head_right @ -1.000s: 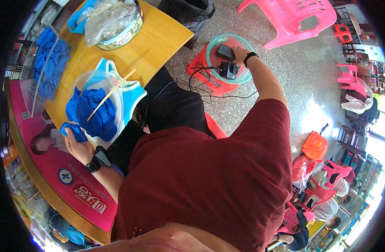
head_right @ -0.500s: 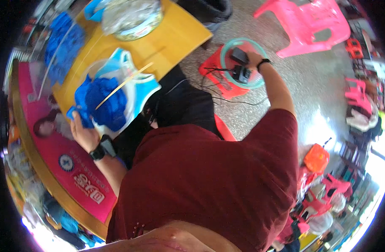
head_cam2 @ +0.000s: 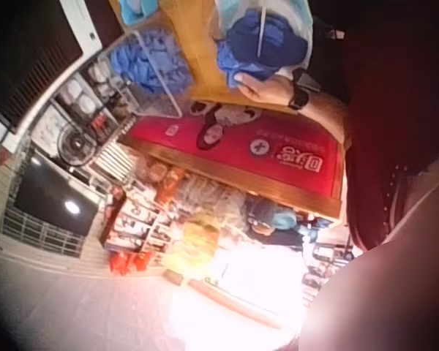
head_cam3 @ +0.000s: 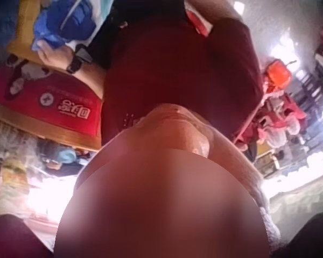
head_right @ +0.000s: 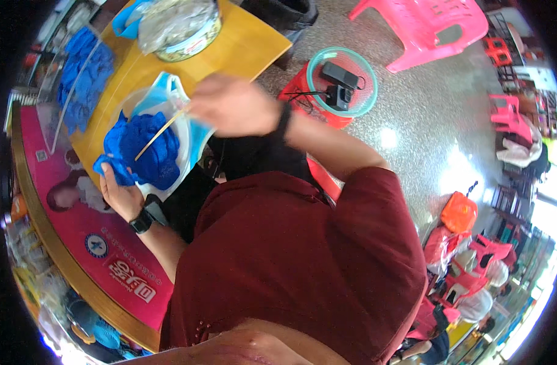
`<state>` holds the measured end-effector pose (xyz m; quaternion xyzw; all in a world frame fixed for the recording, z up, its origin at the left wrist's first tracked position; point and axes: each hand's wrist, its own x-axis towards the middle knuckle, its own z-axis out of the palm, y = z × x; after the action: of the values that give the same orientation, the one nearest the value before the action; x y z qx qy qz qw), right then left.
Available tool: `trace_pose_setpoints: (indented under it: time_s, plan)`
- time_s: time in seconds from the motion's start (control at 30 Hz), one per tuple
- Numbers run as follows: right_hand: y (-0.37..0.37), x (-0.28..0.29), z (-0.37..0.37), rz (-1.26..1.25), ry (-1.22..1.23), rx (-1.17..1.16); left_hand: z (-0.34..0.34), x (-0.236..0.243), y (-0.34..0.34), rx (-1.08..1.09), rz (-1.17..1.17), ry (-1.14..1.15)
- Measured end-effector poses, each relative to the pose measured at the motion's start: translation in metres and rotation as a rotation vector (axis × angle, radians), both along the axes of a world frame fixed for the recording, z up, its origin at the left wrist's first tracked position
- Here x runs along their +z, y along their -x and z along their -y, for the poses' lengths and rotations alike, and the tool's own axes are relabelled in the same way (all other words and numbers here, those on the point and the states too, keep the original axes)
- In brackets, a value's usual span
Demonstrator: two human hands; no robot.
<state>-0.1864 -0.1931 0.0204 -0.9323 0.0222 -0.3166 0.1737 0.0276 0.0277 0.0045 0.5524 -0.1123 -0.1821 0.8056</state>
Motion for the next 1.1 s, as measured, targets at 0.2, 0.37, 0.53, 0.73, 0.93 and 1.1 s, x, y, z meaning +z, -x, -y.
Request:
trace_pose_setpoints:
  time_s: [0.2,0.37,0.53,0.73,0.93,1.1]
  plan:
    - [-0.069,-0.019,-0.054,-0.198,-0.079,0.055,-0.003,0.004,-0.002,0.065,0.017,-0.009]
    - [-0.072,-0.025,-0.056,-0.326,0.003,0.046,0.0,0.008,-0.001,0.139,0.007,0.011]
    - [-0.067,-0.02,-0.06,-0.106,-0.116,-0.02,-0.001,0.004,-0.003,0.074,-0.006,0.012]
    - [-0.065,-0.003,-0.083,-0.132,-0.292,0.014,-0.001,0.004,-0.004,0.057,-0.062,0.006]
    - [-0.063,-0.002,-0.091,-0.162,-0.348,0.04,-0.006,0.007,-0.004,0.103,-0.107,-0.004]
    - [-0.057,0.003,-0.086,-0.217,-0.375,-0.005,-0.001,0.004,-0.001,0.049,-0.024,0.051]
